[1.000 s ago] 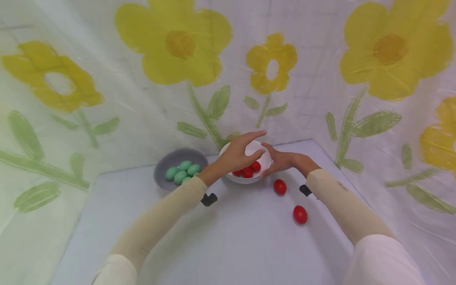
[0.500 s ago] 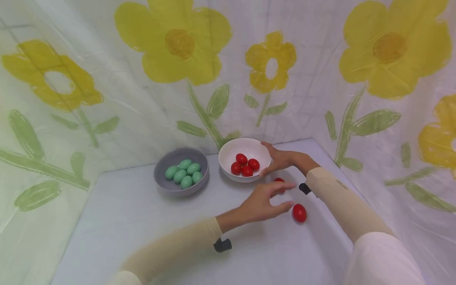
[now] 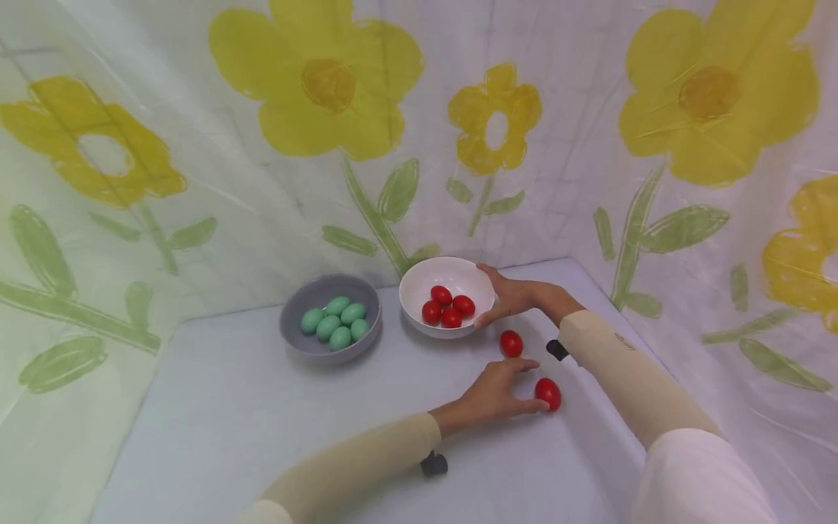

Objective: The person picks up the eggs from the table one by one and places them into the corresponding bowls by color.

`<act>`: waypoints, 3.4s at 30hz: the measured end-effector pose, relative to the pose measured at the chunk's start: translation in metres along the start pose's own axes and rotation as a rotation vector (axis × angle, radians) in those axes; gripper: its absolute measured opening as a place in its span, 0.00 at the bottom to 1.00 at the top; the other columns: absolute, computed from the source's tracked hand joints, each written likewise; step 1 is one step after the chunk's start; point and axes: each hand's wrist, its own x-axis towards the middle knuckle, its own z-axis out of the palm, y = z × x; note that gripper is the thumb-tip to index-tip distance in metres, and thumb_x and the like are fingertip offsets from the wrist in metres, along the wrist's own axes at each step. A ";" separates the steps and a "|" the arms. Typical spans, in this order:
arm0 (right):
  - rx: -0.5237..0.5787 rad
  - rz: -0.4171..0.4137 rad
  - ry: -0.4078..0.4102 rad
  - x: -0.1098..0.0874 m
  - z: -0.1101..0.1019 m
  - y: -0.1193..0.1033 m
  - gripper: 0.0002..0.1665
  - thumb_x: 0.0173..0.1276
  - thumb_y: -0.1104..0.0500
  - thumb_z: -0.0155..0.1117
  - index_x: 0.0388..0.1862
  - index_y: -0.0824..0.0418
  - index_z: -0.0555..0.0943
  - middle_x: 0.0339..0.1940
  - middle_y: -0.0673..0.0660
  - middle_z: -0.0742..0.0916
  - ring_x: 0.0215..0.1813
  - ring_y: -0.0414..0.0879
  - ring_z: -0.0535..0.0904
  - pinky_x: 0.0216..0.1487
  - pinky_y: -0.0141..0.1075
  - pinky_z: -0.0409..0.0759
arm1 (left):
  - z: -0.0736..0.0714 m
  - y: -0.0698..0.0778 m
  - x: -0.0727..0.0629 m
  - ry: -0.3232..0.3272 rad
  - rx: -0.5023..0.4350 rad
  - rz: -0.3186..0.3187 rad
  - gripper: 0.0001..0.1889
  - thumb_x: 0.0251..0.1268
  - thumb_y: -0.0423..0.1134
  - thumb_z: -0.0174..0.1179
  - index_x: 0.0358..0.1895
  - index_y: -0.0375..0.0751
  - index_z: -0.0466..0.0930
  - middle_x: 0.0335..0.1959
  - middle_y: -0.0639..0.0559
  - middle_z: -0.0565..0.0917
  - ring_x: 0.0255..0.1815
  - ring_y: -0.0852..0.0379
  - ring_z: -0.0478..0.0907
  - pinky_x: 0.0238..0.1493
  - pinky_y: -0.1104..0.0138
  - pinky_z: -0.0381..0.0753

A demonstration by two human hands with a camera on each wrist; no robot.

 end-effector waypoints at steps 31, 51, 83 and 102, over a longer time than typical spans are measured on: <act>0.028 0.019 -0.004 -0.002 0.001 -0.001 0.85 0.53 0.32 0.83 0.88 0.51 0.30 0.85 0.65 0.57 0.83 0.66 0.55 0.72 0.68 0.69 | -0.029 0.024 -0.013 -0.149 -0.073 0.134 0.33 0.67 0.46 0.75 0.74 0.54 0.76 0.64 0.69 0.82 0.62 0.75 0.75 0.53 0.82 0.77; 0.022 -0.030 -0.055 0.000 -0.003 0.003 0.79 0.59 0.35 0.81 0.87 0.54 0.34 0.83 0.62 0.57 0.81 0.62 0.54 0.76 0.64 0.67 | -0.209 0.007 0.005 0.273 0.094 0.194 0.32 0.69 0.43 0.73 0.74 0.41 0.76 0.67 0.51 0.84 0.67 0.55 0.80 0.64 0.68 0.80; 0.029 0.034 -0.013 0.001 0.000 0.001 0.83 0.56 0.33 0.82 0.88 0.49 0.30 0.85 0.64 0.55 0.83 0.67 0.54 0.71 0.67 0.71 | -0.198 -0.078 0.056 -0.165 0.917 -0.216 0.20 0.66 0.37 0.75 0.59 0.43 0.83 0.50 0.50 0.85 0.51 0.53 0.80 0.60 0.66 0.82; 0.062 0.057 -0.019 0.001 0.000 0.004 0.82 0.56 0.34 0.83 0.88 0.47 0.30 0.86 0.63 0.54 0.83 0.65 0.52 0.73 0.66 0.69 | -0.200 -0.083 0.061 -0.176 0.836 -0.209 0.19 0.71 0.36 0.70 0.63 0.41 0.82 0.54 0.47 0.85 0.54 0.51 0.81 0.63 0.62 0.82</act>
